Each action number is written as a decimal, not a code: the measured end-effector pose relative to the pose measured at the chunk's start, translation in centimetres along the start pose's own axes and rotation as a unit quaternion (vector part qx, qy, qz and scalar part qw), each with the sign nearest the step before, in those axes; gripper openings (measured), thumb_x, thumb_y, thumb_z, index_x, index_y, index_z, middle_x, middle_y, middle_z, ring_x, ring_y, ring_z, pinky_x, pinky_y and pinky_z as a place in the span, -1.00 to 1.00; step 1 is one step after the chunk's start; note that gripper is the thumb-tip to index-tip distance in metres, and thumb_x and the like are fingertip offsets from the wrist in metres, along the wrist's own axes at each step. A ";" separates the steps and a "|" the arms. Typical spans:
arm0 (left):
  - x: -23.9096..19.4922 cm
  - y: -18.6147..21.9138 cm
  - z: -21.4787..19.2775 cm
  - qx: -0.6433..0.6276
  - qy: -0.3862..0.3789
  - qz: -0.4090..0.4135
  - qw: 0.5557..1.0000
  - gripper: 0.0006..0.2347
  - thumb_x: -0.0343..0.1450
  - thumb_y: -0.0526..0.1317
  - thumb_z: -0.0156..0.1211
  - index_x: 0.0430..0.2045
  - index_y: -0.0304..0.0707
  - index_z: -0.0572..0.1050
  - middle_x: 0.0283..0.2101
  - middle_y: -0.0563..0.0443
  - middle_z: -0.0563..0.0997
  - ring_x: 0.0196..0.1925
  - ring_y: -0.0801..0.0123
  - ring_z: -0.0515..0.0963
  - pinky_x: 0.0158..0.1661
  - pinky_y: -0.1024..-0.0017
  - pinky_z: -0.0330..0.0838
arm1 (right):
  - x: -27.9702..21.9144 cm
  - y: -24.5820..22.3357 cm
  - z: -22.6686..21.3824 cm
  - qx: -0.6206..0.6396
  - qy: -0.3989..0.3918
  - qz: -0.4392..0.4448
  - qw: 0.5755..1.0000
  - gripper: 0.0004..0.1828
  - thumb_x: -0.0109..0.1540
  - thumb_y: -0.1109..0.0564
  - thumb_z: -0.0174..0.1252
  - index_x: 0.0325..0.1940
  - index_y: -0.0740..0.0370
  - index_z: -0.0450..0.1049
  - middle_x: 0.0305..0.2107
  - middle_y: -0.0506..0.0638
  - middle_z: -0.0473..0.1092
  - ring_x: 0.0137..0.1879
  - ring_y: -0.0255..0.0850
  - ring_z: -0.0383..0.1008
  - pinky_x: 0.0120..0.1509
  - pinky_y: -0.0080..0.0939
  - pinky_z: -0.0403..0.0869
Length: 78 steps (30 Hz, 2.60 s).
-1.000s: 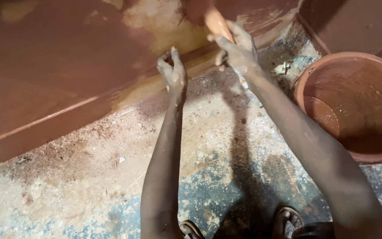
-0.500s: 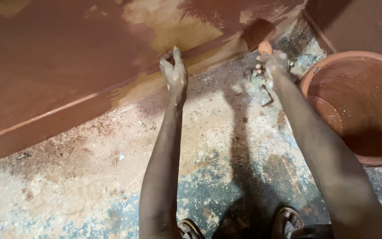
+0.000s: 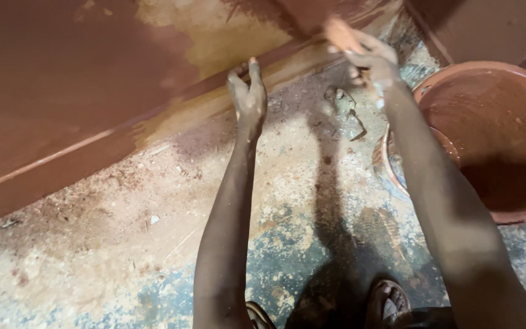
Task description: The person paints the lower section of a wall using a paintbrush. They repeatedly dip the brush into a bucket of brown paint and apply it to the wall surface near the floor.
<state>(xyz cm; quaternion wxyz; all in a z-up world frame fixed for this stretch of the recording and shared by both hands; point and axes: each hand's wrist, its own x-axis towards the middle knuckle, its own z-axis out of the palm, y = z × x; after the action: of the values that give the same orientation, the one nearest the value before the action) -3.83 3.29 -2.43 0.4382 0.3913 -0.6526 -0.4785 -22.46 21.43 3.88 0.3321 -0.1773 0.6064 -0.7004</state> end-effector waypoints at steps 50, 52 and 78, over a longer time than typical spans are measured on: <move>0.7 -6.2 -0.9 0.052 -0.008 -0.072 0.996 -0.48 0.48 0.13 0.05 0.00 -0.48 0.40 0.09 -0.33 0.46 0.16 -0.02 0.49 0.19 0.09 0.35 | 3.8 9.0 -0.7 0.015 0.202 0.050 0.978 -0.49 0.16 0.25 0.13 0.16 -0.18 0.51 -0.22 0.06 0.60 -0.41 -0.33 0.30 -0.58 -0.38 0.25; 0.8 -6.0 -1.1 0.054 -0.011 -0.072 0.996 -0.48 0.48 0.13 0.04 0.01 -0.49 0.39 0.10 -0.34 0.45 0.17 -0.03 0.48 0.19 0.09 0.35 | 3.6 9.9 -0.5 -0.217 0.060 -0.011 0.974 -0.43 0.18 0.21 0.34 0.24 -0.19 0.47 0.00 -0.03 0.46 -0.14 -0.39 0.39 -0.32 -0.54 0.36; 1.1 -2.6 -1.5 0.056 -0.034 -0.080 0.995 -0.40 0.46 0.18 0.02 0.11 -0.51 0.35 0.13 -0.34 0.49 0.20 -0.01 0.48 0.24 0.13 0.33 | 0.2 6.5 2.6 -0.199 -0.020 0.098 0.975 -0.45 0.28 0.27 0.12 0.35 -0.09 0.38 -0.19 0.07 0.60 -0.60 -0.43 0.33 -0.64 -0.51 0.32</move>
<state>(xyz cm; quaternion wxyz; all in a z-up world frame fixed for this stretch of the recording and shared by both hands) -2.48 1.26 -4.49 0.3531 0.4497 -0.6597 -0.4878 -19.33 19.10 -1.89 0.3696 -0.1932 0.7412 -0.5260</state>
